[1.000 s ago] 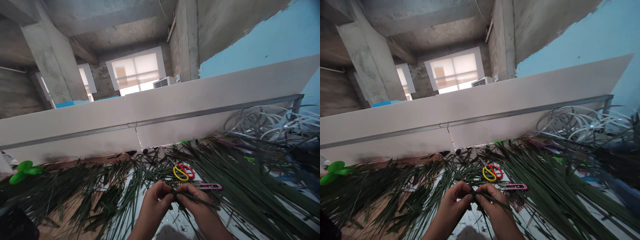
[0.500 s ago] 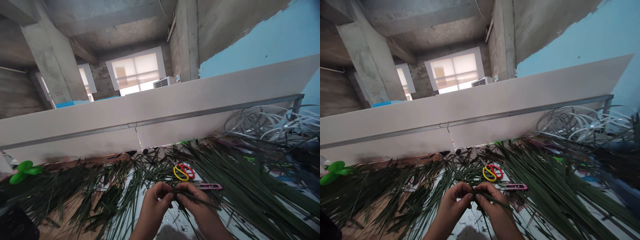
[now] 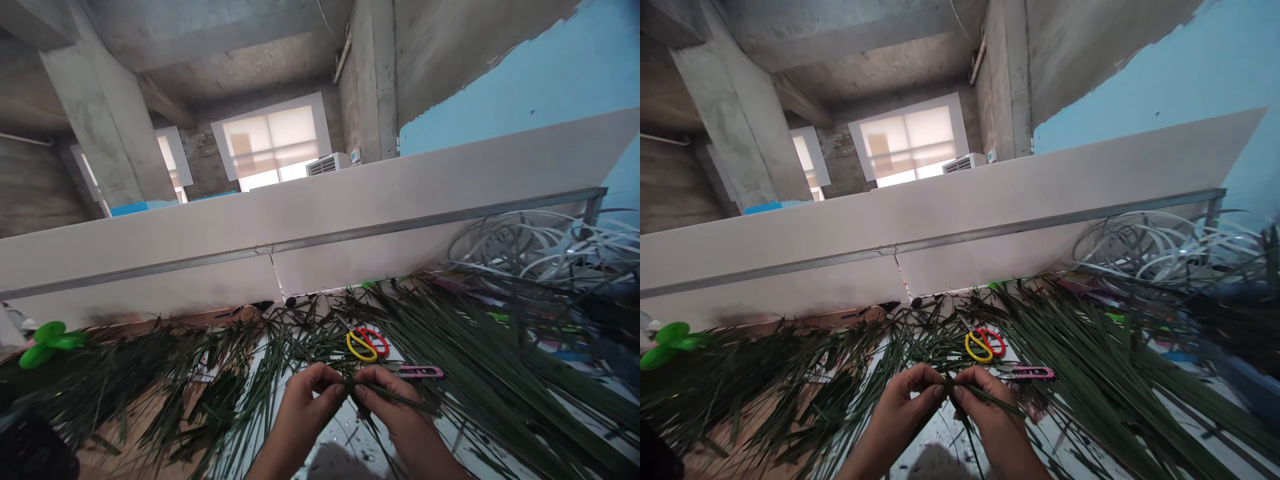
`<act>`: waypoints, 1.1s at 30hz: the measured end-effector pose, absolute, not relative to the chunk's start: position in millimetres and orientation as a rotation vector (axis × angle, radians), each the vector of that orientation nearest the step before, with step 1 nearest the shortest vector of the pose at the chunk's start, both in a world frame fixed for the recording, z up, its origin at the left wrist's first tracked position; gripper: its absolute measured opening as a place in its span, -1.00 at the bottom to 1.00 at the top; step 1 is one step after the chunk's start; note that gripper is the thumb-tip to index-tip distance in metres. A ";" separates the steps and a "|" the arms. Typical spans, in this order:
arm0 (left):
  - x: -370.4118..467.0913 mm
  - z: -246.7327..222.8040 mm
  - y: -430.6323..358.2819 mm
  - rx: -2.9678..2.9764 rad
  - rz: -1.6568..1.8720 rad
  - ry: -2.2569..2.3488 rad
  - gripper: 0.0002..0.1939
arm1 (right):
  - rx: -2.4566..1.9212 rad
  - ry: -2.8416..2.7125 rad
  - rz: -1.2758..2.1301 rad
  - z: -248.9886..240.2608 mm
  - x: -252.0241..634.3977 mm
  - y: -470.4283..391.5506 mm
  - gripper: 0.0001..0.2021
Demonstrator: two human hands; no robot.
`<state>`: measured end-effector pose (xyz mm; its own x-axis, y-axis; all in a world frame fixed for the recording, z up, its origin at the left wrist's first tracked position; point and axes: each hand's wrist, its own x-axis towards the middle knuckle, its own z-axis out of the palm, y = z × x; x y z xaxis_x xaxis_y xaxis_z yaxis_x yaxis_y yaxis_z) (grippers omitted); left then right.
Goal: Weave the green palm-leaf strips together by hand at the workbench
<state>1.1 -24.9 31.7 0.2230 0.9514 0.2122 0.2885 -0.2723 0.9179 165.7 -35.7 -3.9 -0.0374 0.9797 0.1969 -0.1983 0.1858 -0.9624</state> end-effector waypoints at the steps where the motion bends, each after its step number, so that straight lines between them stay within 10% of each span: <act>1: 0.6 33.4 -25.2 1.717 1.064 1.169 -0.85 | -0.892 -1.184 1.206 -3.7 165.3 -35.6 -0.82; 33: 4.2 39.4 -31.1 1.590 1.003 1.053 -0.87 | -0.912 -1.229 1.228 1.4 167.7 -36.0 -0.81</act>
